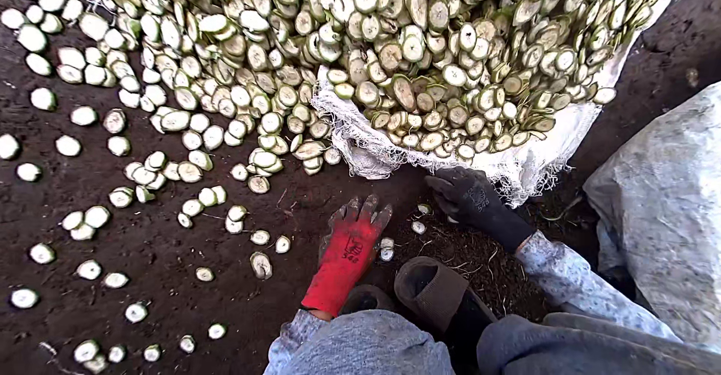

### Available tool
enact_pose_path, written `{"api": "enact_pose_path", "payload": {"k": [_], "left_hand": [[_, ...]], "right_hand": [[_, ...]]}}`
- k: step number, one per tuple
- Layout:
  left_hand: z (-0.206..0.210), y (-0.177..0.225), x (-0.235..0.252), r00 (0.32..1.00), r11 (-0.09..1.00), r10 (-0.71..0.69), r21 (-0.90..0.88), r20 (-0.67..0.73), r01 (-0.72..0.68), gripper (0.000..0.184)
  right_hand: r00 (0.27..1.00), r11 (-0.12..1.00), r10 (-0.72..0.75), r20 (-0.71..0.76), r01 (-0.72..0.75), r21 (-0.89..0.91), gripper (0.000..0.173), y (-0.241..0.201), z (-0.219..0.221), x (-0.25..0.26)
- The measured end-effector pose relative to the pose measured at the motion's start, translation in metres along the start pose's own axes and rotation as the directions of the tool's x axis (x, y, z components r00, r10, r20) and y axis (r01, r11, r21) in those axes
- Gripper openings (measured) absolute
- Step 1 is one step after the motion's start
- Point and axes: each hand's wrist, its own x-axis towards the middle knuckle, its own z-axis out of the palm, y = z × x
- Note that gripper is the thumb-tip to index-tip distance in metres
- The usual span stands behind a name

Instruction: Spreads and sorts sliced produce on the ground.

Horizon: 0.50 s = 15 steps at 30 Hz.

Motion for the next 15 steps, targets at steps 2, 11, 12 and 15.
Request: {"api": "enact_pose_path", "payload": {"k": [2, 11, 12, 15], "left_hand": [[0.019, -0.002, -0.013, 0.993, 0.998, -0.043, 0.036, -0.113, 0.047, 0.061], [-0.039, 0.007, 0.028, 0.968, 0.963, -0.027, -0.266, -0.251, -0.042, 0.025], [-0.055, 0.011, 0.033, 0.890, 0.935, -0.001, -0.317, -0.457, -0.161, 0.025], [-0.109, 0.036, 0.043, 0.700, 0.864, -0.072, -0.395, -0.710, -0.311, 0.051]], "right_hand": [[0.999, 0.995, 0.046, -0.004, -0.047, -0.093, 0.041, 0.014, -0.002, 0.009], [0.948, 0.980, 0.122, 0.294, -0.069, -0.184, 0.029, 0.017, -0.027, 0.059], [0.937, 0.979, 0.138, 0.321, -0.081, -0.186, 0.029, 0.016, -0.029, 0.062], [0.956, 0.995, 0.102, 0.275, -0.098, -0.028, 0.024, 0.014, -0.050, 0.058]]}}
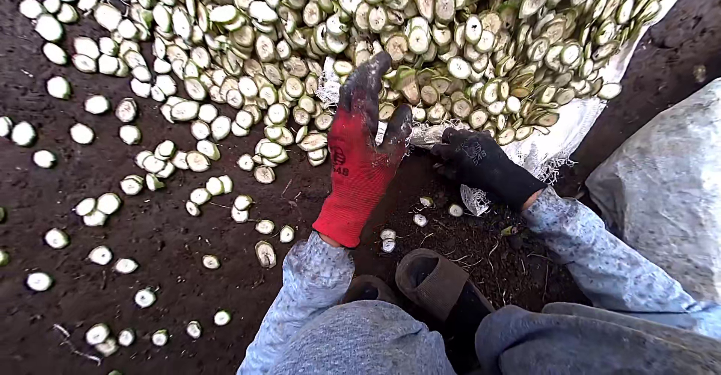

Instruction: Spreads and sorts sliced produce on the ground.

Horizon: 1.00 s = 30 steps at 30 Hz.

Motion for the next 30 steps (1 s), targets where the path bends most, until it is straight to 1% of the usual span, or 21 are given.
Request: {"api": "enact_pose_path", "payload": {"k": [1, 2, 3, 4, 5, 6, 7, 8, 9, 11, 13, 14, 16, 18, 20, 21, 24, 27, 28, 29, 30], "left_hand": [[0.001, 0.007, 0.006, 0.999, 0.999, 0.031, -0.009, -0.037, -0.032, 0.056], [0.006, 0.008, 0.004, 0.996, 0.997, 0.079, 0.006, -0.033, -0.079, 0.054], [0.015, 0.004, -0.005, 0.990, 0.990, 0.133, 0.030, 0.035, -0.134, 0.048], [0.028, -0.005, -0.017, 0.968, 0.977, 0.187, 0.073, 0.168, -0.201, 0.042], [0.041, -0.015, -0.034, 0.908, 0.955, 0.203, 0.132, 0.367, -0.267, 0.046], [0.054, -0.021, -0.050, 0.819, 0.932, 0.160, 0.189, 0.551, -0.309, 0.057], [0.066, -0.024, -0.064, 0.733, 0.917, 0.074, 0.242, 0.677, -0.317, 0.071], [0.076, -0.027, -0.076, 0.671, 0.906, -0.012, 0.292, 0.742, -0.306, 0.082], [0.083, -0.031, -0.087, 0.644, 0.900, -0.076, 0.330, 0.761, -0.284, 0.083], [0.090, -0.037, -0.106, 0.654, 0.887, -0.126, 0.380, 0.746, -0.263, 0.067], [0.088, -0.039, -0.114, 0.634, 0.887, -0.171, 0.398, 0.754, -0.233, 0.049], [0.085, -0.037, -0.115, 0.606, 0.892, -0.212, 0.405, 0.767, -0.200, 0.044], [0.083, -0.034, -0.117, 0.573, 0.895, -0.242, 0.408, 0.783, -0.180, 0.039], [0.083, -0.033, -0.122, 0.625, 0.885, -0.182, 0.403, 0.759, -0.232, 0.037], [0.083, -0.035, -0.122, 0.629, 0.885, -0.159, 0.392, 0.761, -0.252, 0.045], [0.083, -0.035, -0.120, 0.603, 0.888, -0.159, 0.380, 0.782, -0.259, 0.047], [0.085, -0.035, -0.115, 0.497, 0.903, -0.139, 0.316, 0.856, -0.291, 0.039], [0.086, -0.030, -0.106, 0.422, 0.913, -0.168, 0.301, 0.891, -0.274, 0.034], [0.084, -0.027, -0.100, 0.431, 0.922, -0.183, 0.306, 0.883, -0.236, 0.032], [0.078, -0.024, -0.091, 0.497, 0.934, -0.170, 0.300, 0.851, -0.193, 0.030], [0.070, -0.020, -0.079, 0.618, 0.952, -0.127, 0.269, 0.776, -0.142, 0.027]], "right_hand": [[0.987, 0.990, -0.002, -0.159, 0.025, 0.142, 0.023, 0.003, -0.011, -0.007], [0.935, 0.956, 0.064, -0.349, 0.043, 0.292, 0.027, 0.007, -0.024, -0.014], [0.850, 0.927, 0.153, -0.505, 0.054, 0.371, 0.036, 0.013, -0.039, -0.020], [0.778, 0.920, 0.222, -0.588, 0.033, 0.391, 0.052, 0.021, -0.053, -0.026], [0.742, 0.929, 0.260, -0.618, -0.017, 0.370, 0.063, 0.026, -0.061, -0.036], [0.734, 0.944, 0.251, -0.632, -0.039, 0.329, 0.063, 0.027, -0.058, -0.048], [0.757, 0.955, 0.209, -0.619, -0.022, 0.295, 0.051, 0.024, -0.048, -0.059], [0.817, 0.963, 0.166, -0.553, -0.012, 0.271, 0.036, 0.016, -0.030, -0.071], [0.888, 0.969, 0.142, -0.437, -0.034, 0.246, 0.025, 0.005, -0.006, -0.080], [0.970, 0.982, 0.148, -0.194, -0.121, 0.145, 0.024, -0.012, 0.040, -0.093], [0.973, 0.975, 0.222, -0.071, -0.219, 0.044, 0.037, -0.019, 0.068, -0.097], [0.967, 0.969, 0.248, -0.058, -0.247, 0.020, 0.039, -0.020, 0.076, -0.096], [0.963, 0.964, 0.267, -0.027, -0.267, 0.014, 0.033, -0.021, 0.082, -0.094], [0.962, 0.964, 0.267, 0.053, -0.267, -0.002, 0.025, -0.024, 0.083, -0.092], [0.960, 0.964, 0.265, 0.094, -0.264, -0.015, 0.026, -0.029, 0.082, -0.091], [0.964, 0.966, 0.257, 0.065, -0.256, -0.019, 0.029, -0.029, 0.082, -0.092], [0.929, 0.941, 0.337, 0.155, -0.333, -0.050, 0.042, -0.032, 0.077, -0.091], [0.925, 0.943, 0.333, 0.183, -0.326, -0.069, 0.037, -0.028, 0.076, -0.088], [0.921, 0.944, 0.331, 0.204, -0.323, -0.072, 0.036, -0.027, 0.076, -0.088], [0.919, 0.946, 0.325, 0.222, -0.320, -0.058, 0.035, -0.028, 0.074, -0.088], [0.913, 0.946, 0.319, 0.253, -0.325, -0.019, 0.034, -0.028, 0.069, -0.088]]}}
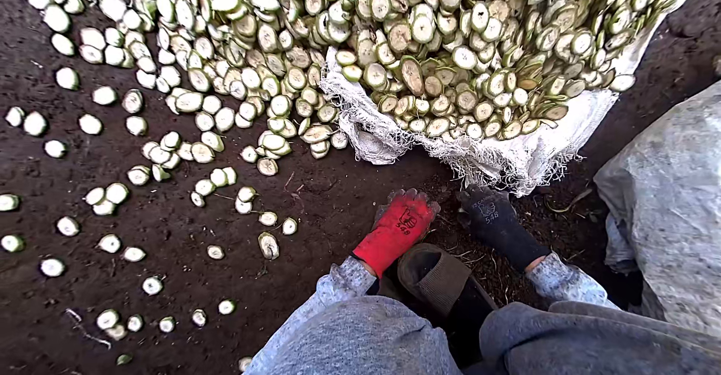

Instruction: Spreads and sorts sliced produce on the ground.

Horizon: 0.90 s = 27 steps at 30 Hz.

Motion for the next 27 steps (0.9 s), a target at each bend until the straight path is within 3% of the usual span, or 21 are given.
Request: {"api": "enact_pose_path", "payload": {"k": [1, 3, 4, 6, 8, 9, 11, 13, 15, 17, 22, 24, 25, 27], "left_hand": [[-0.018, -0.002, 0.003, 0.976, 0.998, 0.020, -0.047, -0.219, -0.031, 0.028], [-0.073, 0.000, 0.013, 0.829, 0.993, -0.019, -0.106, -0.559, -0.049, 0.043], [-0.105, 0.004, 0.017, 0.784, 0.991, -0.087, -0.137, -0.615, 0.002, 0.060], [-0.146, 0.017, 0.005, 0.748, 0.975, -0.188, -0.214, -0.636, 0.064, 0.077], [-0.131, 0.015, -0.019, 0.738, 0.989, -0.078, -0.143, -0.671, -0.025, 0.058], [-0.108, 0.003, -0.028, 0.779, 0.996, 0.006, -0.067, -0.627, -0.062, 0.047], [-0.048, -0.021, -0.042, 0.916, 0.999, 0.045, 0.030, -0.398, -0.036, 0.043], [0.000, -0.024, -0.058, 0.992, 0.995, -0.090, 0.039, -0.087, 0.094, 0.063], [0.030, -0.018, -0.068, 0.977, 0.976, -0.210, 0.074, 0.042, 0.207, 0.064], [0.043, -0.014, -0.075, 0.961, 0.958, -0.277, 0.082, 0.010, 0.276, 0.045], [0.022, -0.010, -0.069, 0.887, 0.914, -0.403, 0.042, 0.224, 0.404, 0.037], [0.008, -0.018, -0.072, 0.857, 0.867, -0.465, -0.082, 0.220, 0.491, 0.037], [-0.001, -0.023, -0.076, 0.859, 0.842, -0.493, -0.173, 0.139, 0.512, 0.035], [-0.025, -0.033, -0.076, 0.849, 0.855, -0.485, -0.317, -0.209, 0.410, 0.027]], "right_hand": [[1.000, 0.997, -0.017, 0.007, 0.016, 0.074, 0.032, 0.001, -0.008, -0.003], [0.990, 0.937, -0.051, -0.134, 0.094, 0.337, 0.022, 0.008, -0.032, -0.013], [0.948, 0.860, -0.033, -0.316, 0.188, 0.474, 0.018, 0.017, -0.048, -0.017], [0.764, 0.734, 0.139, -0.630, 0.348, 0.584, 0.032, 0.034, -0.086, -0.020], [0.610, 0.785, 0.197, -0.768, 0.371, 0.496, 0.055, 0.049, -0.111, -0.019], [0.593, 0.829, 0.162, -0.789, 0.352, 0.435, 0.061, 0.049, -0.114, -0.018], [0.653, 0.841, 0.030, -0.756, 0.392, 0.372, 0.057, 0.030, -0.100, -0.014], [0.728, 0.804, -0.146, -0.670, 0.482, 0.349, 0.045, 0.005, -0.062, 0.002], [0.768, 0.801, -0.312, -0.559, 0.529, 0.280, 0.038, -0.018, -0.028, 0.015], [0.777, 0.784, -0.414, -0.475, 0.569, 0.247, 0.034, -0.035, -0.013, 0.022], [0.775, 0.768, -0.450, -0.444, 0.589, 0.251, 0.033, -0.036, -0.021, 0.039], [0.792, 0.761, -0.449, -0.414, 0.582, 0.286, 0.031, -0.030, -0.028, 0.041], [0.811, 0.762, -0.447, -0.377, 0.566, 0.314, 0.028, -0.029, -0.030, 0.040], [0.838, 0.751, -0.470, -0.278, 0.545, 0.373, 0.021, -0.033, -0.029, 0.037]]}}
